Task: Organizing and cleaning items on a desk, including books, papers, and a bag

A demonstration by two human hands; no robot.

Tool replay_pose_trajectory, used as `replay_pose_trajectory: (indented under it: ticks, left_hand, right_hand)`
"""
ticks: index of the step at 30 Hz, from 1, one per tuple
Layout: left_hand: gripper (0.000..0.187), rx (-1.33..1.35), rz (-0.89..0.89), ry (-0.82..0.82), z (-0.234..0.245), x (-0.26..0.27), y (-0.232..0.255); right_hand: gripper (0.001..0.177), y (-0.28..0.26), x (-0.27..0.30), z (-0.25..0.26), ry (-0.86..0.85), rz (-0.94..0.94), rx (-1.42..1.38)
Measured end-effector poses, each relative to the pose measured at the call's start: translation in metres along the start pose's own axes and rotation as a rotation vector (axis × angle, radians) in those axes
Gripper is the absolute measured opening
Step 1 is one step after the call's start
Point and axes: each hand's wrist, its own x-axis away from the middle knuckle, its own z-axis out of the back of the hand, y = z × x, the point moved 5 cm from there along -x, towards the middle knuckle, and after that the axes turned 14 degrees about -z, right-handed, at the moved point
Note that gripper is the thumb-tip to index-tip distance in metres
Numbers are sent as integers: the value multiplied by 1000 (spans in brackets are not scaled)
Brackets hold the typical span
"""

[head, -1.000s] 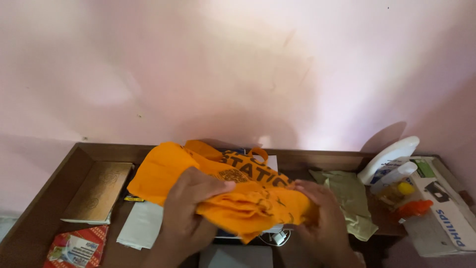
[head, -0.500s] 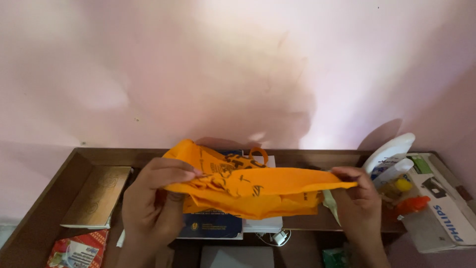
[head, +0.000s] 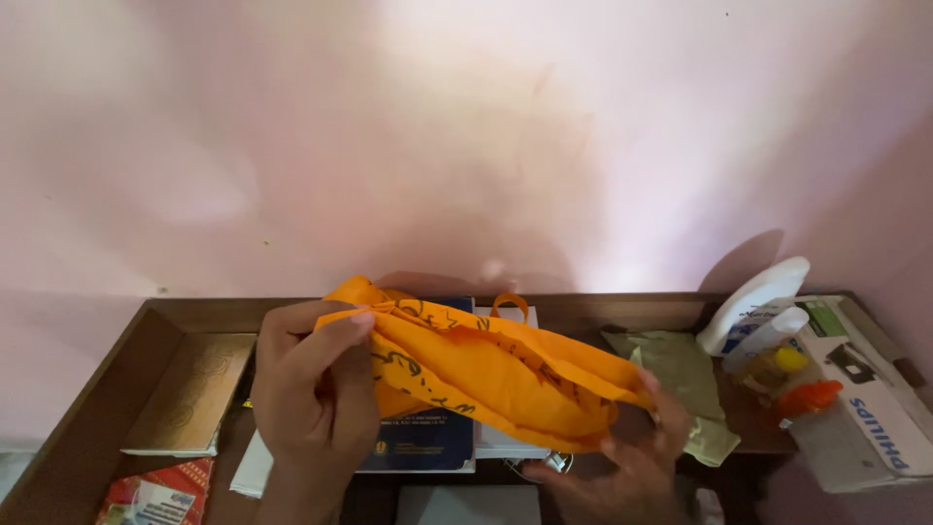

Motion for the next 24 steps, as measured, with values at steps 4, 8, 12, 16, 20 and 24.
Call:
replay_pose_trajectory:
  ticks: [4,8,12,16,20,24]
  left_hand:
    - [23,78,-21,-54,4,7,-9]
    - [50,296,-231,-179,9,3,-31]
    - [23,168,-158,-220,28,26,-35]
    - [14,180,-232,-234,37,20,-29]
    - [15,251,-192,-291,48,28,-18]
    - [31,284,-121,-600,75,57,-15]
  right_hand:
    - [36,23,-9,8,0,-71,353]
    - [17,21,-39,24,-93,-1,421]
    - [15,2,-54,46,-113,67,264]
    - [15,70,-12,70,-220,-98,127]
    - [51,126,26,76,-596,20,428]
    - [48,89,7,64,-500,-1518,394]
